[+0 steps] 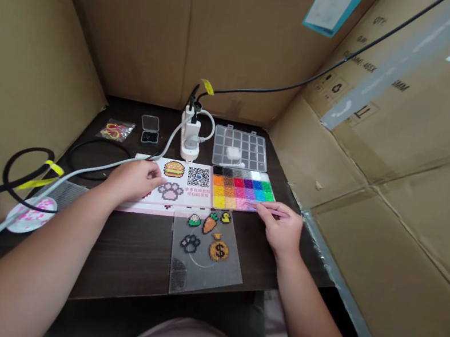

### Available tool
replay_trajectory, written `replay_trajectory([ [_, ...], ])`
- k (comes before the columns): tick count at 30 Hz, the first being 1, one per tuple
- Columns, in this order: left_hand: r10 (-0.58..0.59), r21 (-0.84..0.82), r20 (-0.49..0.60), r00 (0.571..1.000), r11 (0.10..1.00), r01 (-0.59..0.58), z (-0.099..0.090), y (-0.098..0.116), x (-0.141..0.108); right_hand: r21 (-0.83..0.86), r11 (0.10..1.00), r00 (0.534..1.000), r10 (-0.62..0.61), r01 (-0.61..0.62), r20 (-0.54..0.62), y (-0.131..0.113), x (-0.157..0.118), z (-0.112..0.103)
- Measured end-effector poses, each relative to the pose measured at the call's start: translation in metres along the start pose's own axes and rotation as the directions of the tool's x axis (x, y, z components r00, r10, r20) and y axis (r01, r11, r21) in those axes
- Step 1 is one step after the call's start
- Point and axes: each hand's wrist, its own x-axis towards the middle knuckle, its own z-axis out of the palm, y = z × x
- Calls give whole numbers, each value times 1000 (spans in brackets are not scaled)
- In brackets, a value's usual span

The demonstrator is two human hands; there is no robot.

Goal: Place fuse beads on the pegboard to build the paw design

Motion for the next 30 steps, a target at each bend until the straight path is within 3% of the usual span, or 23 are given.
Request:
replay_trajectory([
  [20,15,-10,6,1000,1000,-15,2,-4,2,-3,1000,1000,9,-9,23,-3,-2,1],
  [25,5,9,4,1000,1000,-5,1,-3,2,89,996,1000,29,-27,-13,-2,-3,0],
  [30,-7,-2,-4,1000,1000,7,1,1,1,183,983,998,-10,-1,59,-19,-9,5],
])
